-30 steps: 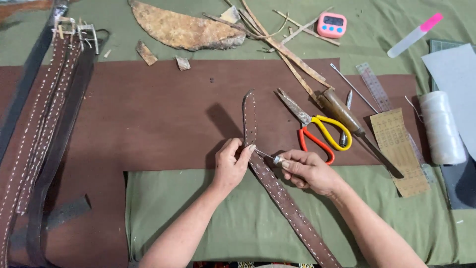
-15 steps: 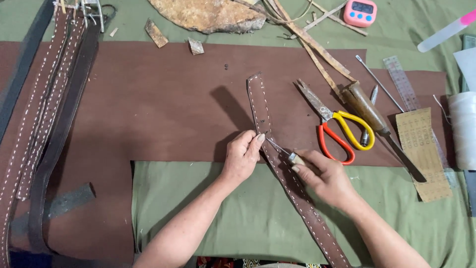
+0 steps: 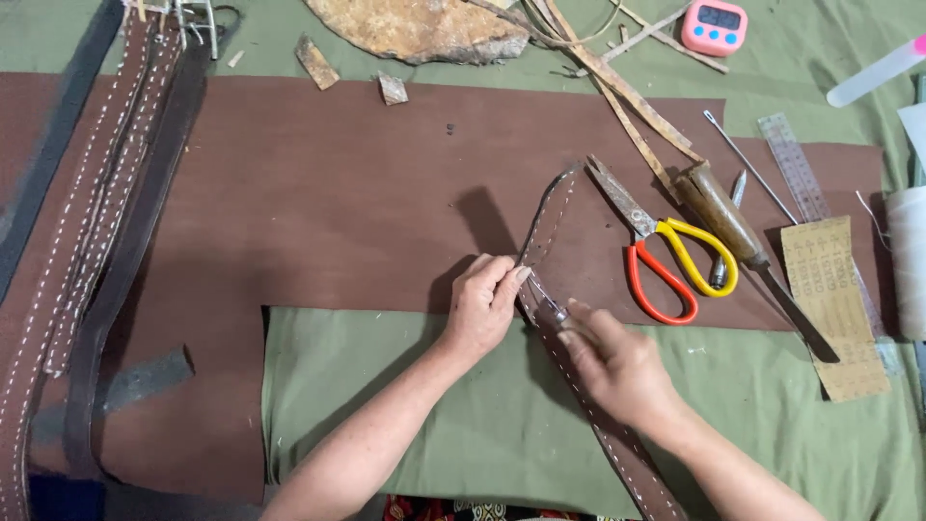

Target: Using a hand tool to clear or create holes in a leather strap as part of the finishing process.

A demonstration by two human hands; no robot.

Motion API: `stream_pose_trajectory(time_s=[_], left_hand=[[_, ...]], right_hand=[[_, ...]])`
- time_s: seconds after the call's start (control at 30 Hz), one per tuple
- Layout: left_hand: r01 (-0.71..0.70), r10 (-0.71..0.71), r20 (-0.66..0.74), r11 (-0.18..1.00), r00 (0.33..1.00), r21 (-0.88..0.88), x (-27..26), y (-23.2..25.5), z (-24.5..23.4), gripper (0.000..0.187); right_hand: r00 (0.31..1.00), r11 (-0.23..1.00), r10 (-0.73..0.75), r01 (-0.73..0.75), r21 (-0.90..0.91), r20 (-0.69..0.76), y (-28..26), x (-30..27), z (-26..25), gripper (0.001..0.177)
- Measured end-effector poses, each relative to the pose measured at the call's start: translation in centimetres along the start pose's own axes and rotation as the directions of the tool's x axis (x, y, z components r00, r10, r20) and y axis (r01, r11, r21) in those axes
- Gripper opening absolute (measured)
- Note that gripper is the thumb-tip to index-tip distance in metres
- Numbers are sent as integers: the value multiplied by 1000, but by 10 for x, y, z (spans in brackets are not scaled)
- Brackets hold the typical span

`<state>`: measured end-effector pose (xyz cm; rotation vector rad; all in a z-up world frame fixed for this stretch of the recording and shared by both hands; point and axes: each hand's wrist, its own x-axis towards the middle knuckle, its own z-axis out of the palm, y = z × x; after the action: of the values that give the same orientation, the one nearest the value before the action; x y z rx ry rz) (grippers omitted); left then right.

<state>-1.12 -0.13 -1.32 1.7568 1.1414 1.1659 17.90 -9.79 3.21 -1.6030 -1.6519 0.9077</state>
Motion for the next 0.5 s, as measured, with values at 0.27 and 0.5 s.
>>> stream_pose_trajectory(time_s=[0.27, 0.5], left_hand=[[-15, 11, -57, 996, 998, -87, 2, -3, 1, 17], [18, -22, -67, 998, 998, -56, 2, -2, 2, 17]], right_hand=[[873, 398, 367, -459, 794, 321, 19, 26, -16, 17], [917, 680, -395, 255, -688, -50, 25, 4, 7, 42]])
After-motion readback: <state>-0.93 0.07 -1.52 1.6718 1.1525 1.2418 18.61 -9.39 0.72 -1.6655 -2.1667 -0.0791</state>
